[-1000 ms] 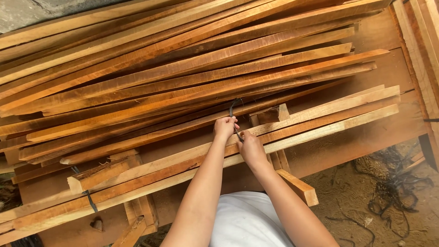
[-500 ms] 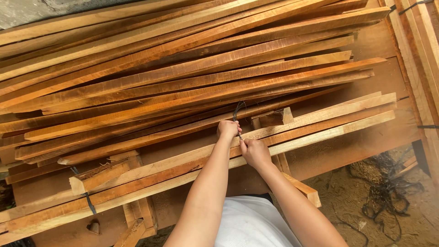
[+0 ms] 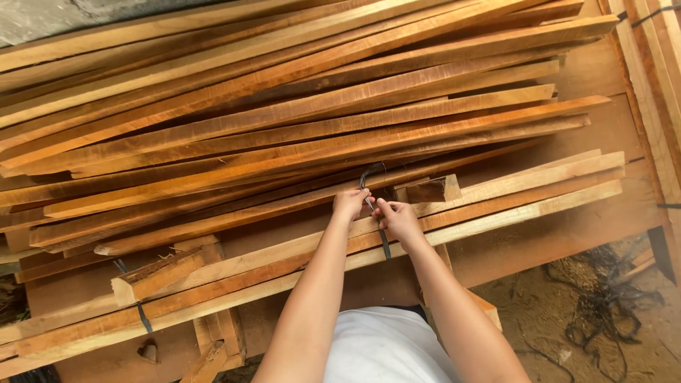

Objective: The person aligns several thin wooden planks on a wooden rack and secures them together using black plastic ties. They wrap the ties around the planks and knot them by hand to create a bundle.

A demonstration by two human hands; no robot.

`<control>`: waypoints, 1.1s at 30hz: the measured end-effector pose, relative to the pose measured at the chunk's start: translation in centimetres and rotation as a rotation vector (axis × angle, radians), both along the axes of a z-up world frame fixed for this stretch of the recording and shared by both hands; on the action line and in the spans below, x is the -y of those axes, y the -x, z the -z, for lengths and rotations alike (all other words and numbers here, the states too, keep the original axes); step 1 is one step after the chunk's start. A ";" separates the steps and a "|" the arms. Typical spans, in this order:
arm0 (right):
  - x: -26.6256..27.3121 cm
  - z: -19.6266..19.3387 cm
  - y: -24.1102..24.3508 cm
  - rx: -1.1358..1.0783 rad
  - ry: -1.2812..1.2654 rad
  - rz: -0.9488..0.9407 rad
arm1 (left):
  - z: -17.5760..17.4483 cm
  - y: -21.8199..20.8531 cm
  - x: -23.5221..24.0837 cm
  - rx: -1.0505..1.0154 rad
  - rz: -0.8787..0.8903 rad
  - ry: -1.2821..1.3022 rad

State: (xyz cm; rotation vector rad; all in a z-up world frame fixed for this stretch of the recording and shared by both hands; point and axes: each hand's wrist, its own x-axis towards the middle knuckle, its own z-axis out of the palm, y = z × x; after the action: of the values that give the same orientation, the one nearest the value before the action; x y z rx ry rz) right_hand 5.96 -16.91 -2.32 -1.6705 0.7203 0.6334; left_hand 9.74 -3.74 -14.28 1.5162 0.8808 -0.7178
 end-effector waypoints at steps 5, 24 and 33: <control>-0.9 -0.9 0.5 0.018 0.085 -0.058 | -5.0 1.1 -3.9 0.082 0.279 -0.197; 1.7 -0.3 -0.9 -0.075 -0.192 -0.082 | -7.3 -0.5 -4.5 0.279 0.856 0.127; 0.9 -1.4 -0.7 -0.060 -0.186 0.097 | -7.1 0.3 -5.2 0.140 0.749 0.105</control>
State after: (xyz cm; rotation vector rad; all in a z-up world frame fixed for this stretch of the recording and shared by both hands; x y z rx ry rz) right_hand 6.67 -17.80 -0.89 -1.4423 0.7571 0.6638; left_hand 9.44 1.42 -7.14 1.7777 0.1381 -1.1509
